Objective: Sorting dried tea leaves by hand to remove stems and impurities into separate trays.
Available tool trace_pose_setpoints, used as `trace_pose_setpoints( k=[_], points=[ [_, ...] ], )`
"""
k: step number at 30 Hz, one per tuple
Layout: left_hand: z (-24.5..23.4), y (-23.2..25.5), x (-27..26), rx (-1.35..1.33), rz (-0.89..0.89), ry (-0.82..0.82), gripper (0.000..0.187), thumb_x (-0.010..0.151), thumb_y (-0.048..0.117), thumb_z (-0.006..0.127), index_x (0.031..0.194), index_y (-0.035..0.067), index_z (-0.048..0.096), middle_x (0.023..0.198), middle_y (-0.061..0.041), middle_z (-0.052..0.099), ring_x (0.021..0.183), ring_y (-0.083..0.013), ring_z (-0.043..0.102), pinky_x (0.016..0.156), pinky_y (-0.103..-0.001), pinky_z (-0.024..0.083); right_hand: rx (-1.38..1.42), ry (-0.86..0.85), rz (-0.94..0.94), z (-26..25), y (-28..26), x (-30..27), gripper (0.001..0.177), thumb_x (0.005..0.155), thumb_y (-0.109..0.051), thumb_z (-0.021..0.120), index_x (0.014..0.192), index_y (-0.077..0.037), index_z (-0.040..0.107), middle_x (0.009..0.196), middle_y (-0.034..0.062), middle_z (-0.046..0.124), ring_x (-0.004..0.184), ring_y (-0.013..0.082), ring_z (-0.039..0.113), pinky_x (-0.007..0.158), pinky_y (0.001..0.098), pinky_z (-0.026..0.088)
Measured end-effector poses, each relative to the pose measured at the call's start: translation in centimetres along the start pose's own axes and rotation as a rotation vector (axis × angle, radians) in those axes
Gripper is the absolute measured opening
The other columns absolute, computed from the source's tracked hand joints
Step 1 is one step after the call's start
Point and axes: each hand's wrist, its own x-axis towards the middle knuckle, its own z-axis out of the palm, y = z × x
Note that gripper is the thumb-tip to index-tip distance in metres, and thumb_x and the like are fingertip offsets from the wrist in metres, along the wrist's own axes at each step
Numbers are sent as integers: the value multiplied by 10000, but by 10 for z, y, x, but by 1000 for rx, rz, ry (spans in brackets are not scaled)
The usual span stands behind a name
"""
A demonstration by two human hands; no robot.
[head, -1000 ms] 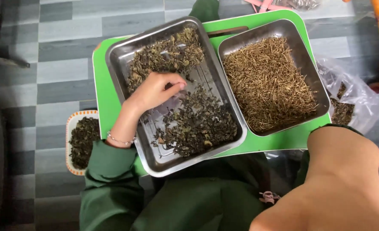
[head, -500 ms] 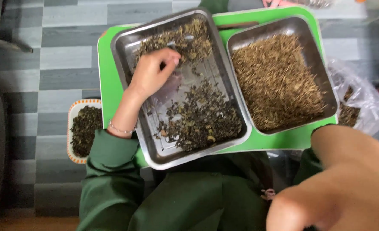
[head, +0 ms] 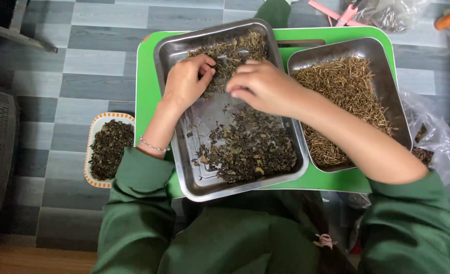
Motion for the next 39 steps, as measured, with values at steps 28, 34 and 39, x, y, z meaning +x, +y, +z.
trace_pose_setpoints(
  k=[28, 34, 39],
  points=[
    [14, -18, 4, 136, -29, -57, 165, 877, 229, 715, 1041, 213, 704, 880, 74, 743, 912, -177, 717, 756, -435, 611, -319, 1, 42, 68, 58, 40, 87, 946, -137, 649, 918, -120, 729, 850, 73, 674, 889, 236, 626, 767, 362, 458],
    [15, -18, 4, 139, -41, -53, 145, 869, 236, 713, 1014, 224, 707, 867, 84, 739, 919, -175, 715, 763, -436, 610, -403, 58, 10, 104, 85, 46, 43, 887, -140, 694, 888, -104, 719, 839, 75, 638, 878, 283, 630, 726, 415, 479],
    [19, -24, 6, 140, -32, -71, 139, 868, 233, 712, 1007, 234, 705, 863, 100, 734, 931, -169, 703, 773, -441, 606, -240, 11, 109, 94, 90, 49, 73, 883, -153, 709, 886, -80, 702, 850, 99, 634, 888, 346, 643, 726, 487, 510]
  ],
)
